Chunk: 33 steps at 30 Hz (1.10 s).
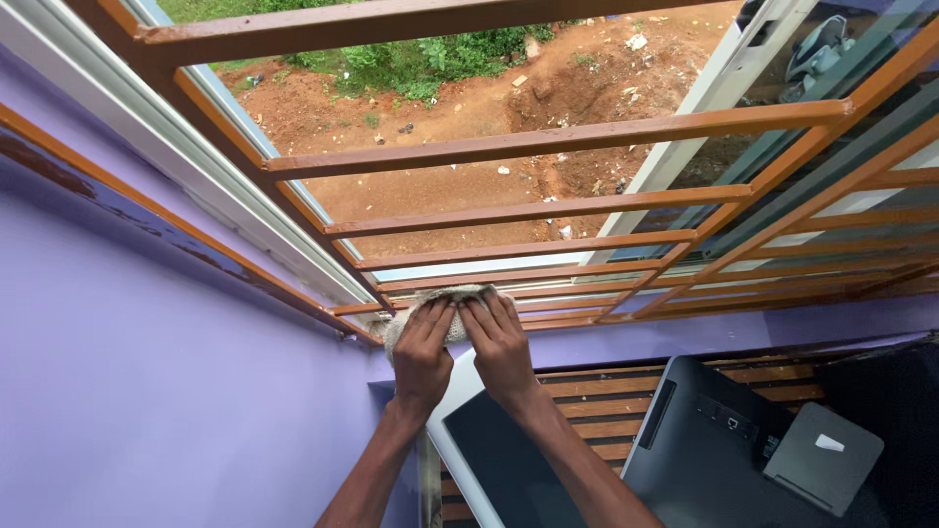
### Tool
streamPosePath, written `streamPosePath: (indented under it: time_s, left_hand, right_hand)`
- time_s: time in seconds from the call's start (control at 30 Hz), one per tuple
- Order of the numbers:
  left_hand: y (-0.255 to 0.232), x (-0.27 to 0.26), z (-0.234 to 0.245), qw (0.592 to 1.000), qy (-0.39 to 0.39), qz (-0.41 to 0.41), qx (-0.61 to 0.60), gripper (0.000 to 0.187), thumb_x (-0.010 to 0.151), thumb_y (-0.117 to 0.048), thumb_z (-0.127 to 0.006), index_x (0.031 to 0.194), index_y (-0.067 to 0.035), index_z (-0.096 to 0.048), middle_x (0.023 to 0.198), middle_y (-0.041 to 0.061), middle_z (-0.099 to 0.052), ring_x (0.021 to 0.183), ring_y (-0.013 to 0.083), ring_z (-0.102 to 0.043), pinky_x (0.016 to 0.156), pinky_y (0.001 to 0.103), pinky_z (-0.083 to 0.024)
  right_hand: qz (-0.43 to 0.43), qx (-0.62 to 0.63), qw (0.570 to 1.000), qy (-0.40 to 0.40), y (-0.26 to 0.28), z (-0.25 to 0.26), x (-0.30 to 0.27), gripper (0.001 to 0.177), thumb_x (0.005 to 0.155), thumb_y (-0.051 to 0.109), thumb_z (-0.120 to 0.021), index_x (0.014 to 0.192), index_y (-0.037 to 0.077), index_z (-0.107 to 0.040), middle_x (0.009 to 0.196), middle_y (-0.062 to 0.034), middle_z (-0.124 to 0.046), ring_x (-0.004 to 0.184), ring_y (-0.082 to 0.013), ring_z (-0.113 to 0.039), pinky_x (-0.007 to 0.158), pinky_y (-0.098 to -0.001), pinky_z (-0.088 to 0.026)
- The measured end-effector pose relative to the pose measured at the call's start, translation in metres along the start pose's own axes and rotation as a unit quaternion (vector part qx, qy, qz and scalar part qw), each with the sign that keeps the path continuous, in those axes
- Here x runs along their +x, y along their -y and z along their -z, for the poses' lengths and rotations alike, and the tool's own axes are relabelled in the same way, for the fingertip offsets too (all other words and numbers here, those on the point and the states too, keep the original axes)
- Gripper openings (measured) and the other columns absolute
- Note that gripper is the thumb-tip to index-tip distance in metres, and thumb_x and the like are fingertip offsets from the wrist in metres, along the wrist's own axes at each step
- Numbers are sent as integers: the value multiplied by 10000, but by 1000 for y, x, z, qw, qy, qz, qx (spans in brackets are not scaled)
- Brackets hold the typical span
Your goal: The person wipes the horizontal bars of a window grill and the adjacent glass pane using a cloth, moving the cloth along the surfaces to remove dust.
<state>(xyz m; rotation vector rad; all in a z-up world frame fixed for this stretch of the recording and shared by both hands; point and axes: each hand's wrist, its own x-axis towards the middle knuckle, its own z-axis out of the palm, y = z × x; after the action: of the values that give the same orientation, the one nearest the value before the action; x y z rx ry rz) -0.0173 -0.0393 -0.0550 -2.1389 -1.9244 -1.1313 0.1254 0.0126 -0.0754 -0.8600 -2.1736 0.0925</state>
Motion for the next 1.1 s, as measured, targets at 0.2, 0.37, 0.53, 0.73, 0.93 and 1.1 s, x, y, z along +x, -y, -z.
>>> streamPosePath:
  time_s: [0.2, 0.37, 0.53, 0.73, 0.93, 1.1]
  left_hand:
    - [34, 2, -1, 998, 29, 2, 62, 572, 732, 115, -551, 1293, 50, -643, 1330, 225, -651, 1312, 403, -564, 1161, 501, -400]
    - [34, 19, 0, 994, 84, 19, 71, 498, 747, 85, -584, 1242, 49, -621, 1198, 215, -652, 1215, 396, -566, 1114, 488, -413]
    - [32, 37, 3, 983, 163, 44, 78, 413, 702, 89, -617, 1108, 16, -635, 1123, 208, -648, 1160, 395, -568, 1053, 485, -438]
    - [24, 28, 13, 990, 123, 48, 50, 505, 709, 111, -603, 1214, 83, -603, 1131, 237, -640, 1133, 397, -583, 1038, 477, -446]
    - [28, 24, -8, 994, 45, 56, 80, 505, 702, 99, -612, 1198, 27, -672, 1124, 198, -681, 1086, 385, -627, 994, 466, -477]
    - [23, 30, -14, 985, 76, 48, 146, 514, 694, 25, -689, 1206, -27, -701, 1070, 176, -694, 1053, 369, -638, 1041, 511, -454]
  right_hand:
    - [5, -23, 999, 48, 6, -32, 10, 456, 883, 14, -589, 1331, -65, -614, 1379, -205, -613, 1376, -387, -498, 1200, -542, -343]
    - [-8, -64, 997, 52, 5, -45, 25, 491, 856, 80, -597, 1331, -43, -581, 1365, -204, -591, 1377, -384, -488, 1172, -521, -318]
    - [1, -109, 992, 66, -1, -47, 26, 433, 830, 82, -609, 1259, 17, -615, 1263, -160, -626, 1282, -347, -543, 1095, -503, -353]
    - [-17, -125, 988, 84, -5, -57, 23, 300, 834, 48, -649, 1134, 46, -633, 1058, -145, -640, 1110, -316, -600, 1027, -488, -393]
    - [-25, -110, 990, 84, -10, -51, 26, 308, 794, 42, -655, 1102, 40, -656, 1006, -130, -655, 1017, -306, -619, 935, -462, -418]
    - [-49, -110, 991, 59, -17, -41, 26, 287, 795, 43, -654, 1081, 47, -669, 1005, -117, -665, 1010, -290, -619, 931, -457, -424]
